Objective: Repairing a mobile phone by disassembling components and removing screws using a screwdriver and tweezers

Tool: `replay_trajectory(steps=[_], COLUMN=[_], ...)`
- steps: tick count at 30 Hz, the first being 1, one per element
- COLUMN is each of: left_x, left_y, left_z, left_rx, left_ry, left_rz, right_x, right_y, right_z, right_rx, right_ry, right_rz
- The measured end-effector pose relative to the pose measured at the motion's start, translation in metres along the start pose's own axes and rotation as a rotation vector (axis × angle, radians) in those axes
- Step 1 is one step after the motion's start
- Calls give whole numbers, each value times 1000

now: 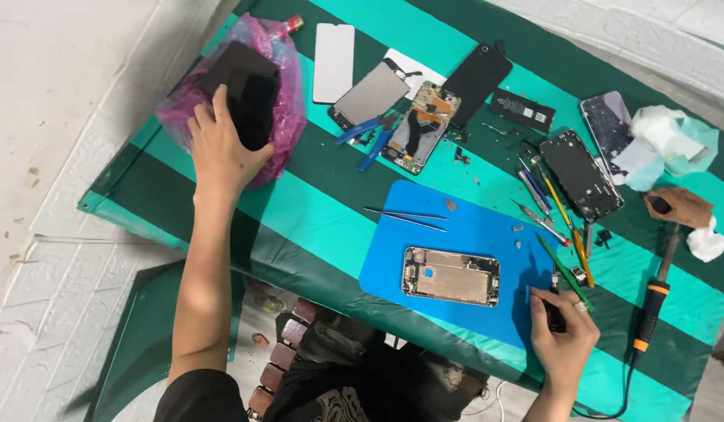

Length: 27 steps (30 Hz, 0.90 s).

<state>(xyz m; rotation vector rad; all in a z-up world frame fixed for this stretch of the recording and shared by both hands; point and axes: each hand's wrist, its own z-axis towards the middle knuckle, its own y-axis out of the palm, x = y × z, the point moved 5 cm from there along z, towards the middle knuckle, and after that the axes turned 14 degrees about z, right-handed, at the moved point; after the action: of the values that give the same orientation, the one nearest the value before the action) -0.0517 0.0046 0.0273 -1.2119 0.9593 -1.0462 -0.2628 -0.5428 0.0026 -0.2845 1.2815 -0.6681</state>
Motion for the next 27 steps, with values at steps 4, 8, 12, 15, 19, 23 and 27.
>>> replay_trajectory(steps=[4,8,12,15,19,23,27], left_x=[-4,-6,4,12,30,39,35], left_y=[-11,-2,-20,-12,-7,-9,-9], left_z=[-5,-6,-17,-22,-29,-31,-31], left_rx=[-11,234,570,688,698,585,574], left_ry=[-48,-30,-13,-145,-154,-160,-171], left_rz=[-406,-449,-595,-692,-815,-978,-969], right_x=[2,9,7,11,18,26,32], right_y=[0,1,1,1,2,0,0], right_z=[-2,-4,-5,-6,-9,-13,-13], right_rx=[15,28,21,29,34,32,23], right_ry=[25,46,-4,-7,-14,6,24], right_rz=[-2,-10,-7,-15,-5,-55,-44])
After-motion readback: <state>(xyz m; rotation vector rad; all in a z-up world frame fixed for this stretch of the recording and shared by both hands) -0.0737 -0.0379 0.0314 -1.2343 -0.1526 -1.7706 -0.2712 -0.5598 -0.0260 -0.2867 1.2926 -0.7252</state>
